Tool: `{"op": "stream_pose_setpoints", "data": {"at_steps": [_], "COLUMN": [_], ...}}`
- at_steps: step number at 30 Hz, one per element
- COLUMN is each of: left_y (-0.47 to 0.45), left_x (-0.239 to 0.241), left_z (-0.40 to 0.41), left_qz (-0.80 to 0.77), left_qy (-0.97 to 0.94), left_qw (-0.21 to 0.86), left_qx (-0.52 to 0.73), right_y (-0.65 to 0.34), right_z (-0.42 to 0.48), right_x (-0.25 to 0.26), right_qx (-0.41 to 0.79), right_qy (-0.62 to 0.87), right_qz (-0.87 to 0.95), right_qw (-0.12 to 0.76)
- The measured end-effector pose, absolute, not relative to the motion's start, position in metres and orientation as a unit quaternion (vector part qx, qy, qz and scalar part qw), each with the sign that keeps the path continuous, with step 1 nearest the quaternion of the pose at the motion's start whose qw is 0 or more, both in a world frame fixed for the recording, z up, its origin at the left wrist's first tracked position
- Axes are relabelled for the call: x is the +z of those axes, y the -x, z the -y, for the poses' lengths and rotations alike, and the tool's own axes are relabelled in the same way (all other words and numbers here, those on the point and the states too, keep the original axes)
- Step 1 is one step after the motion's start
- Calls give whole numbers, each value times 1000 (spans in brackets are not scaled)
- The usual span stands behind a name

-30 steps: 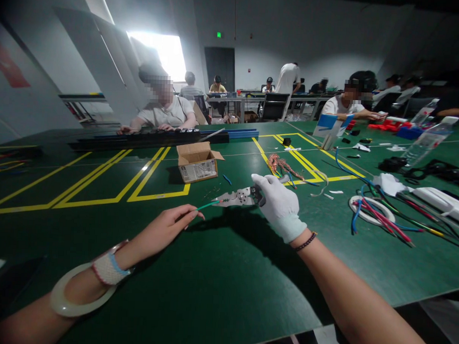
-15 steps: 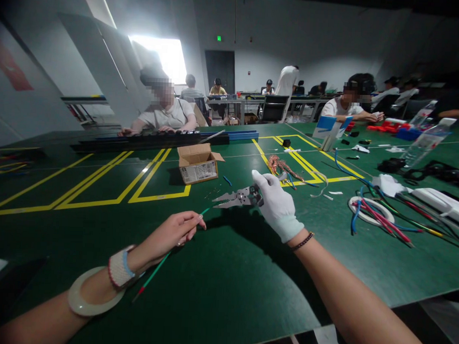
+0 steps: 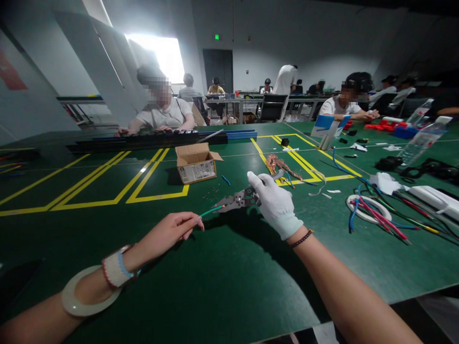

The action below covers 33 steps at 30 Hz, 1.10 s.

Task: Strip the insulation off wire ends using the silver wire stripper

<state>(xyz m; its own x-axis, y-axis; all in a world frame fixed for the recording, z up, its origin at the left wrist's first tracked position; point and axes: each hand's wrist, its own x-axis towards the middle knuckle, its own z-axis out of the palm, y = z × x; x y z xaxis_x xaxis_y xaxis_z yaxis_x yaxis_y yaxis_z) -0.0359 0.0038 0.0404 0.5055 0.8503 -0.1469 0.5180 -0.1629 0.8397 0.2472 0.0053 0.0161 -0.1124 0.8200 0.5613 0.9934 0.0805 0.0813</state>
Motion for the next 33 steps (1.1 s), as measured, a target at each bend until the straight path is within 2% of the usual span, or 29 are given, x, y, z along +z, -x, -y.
{"op": "stream_pose_setpoints", "data": {"at_steps": [9,18,33], "left_y": [36,36,37], "left_x": [41,41,40], "left_z": [-3,-3,-2], "left_qz": [-456,-457,-443], "left_qy": [-748,-750,-737], "left_qw": [444,440,469], "left_qx": [186,187,202], "right_y": [-242,-248,-251], "right_z": [-2,-5,0], "right_x": [19,15,25], "right_qx": [-212,-254,-312], "right_qy": [633,623,581], "right_qz": [717,724,736], "right_qw": [201,157,152]}}
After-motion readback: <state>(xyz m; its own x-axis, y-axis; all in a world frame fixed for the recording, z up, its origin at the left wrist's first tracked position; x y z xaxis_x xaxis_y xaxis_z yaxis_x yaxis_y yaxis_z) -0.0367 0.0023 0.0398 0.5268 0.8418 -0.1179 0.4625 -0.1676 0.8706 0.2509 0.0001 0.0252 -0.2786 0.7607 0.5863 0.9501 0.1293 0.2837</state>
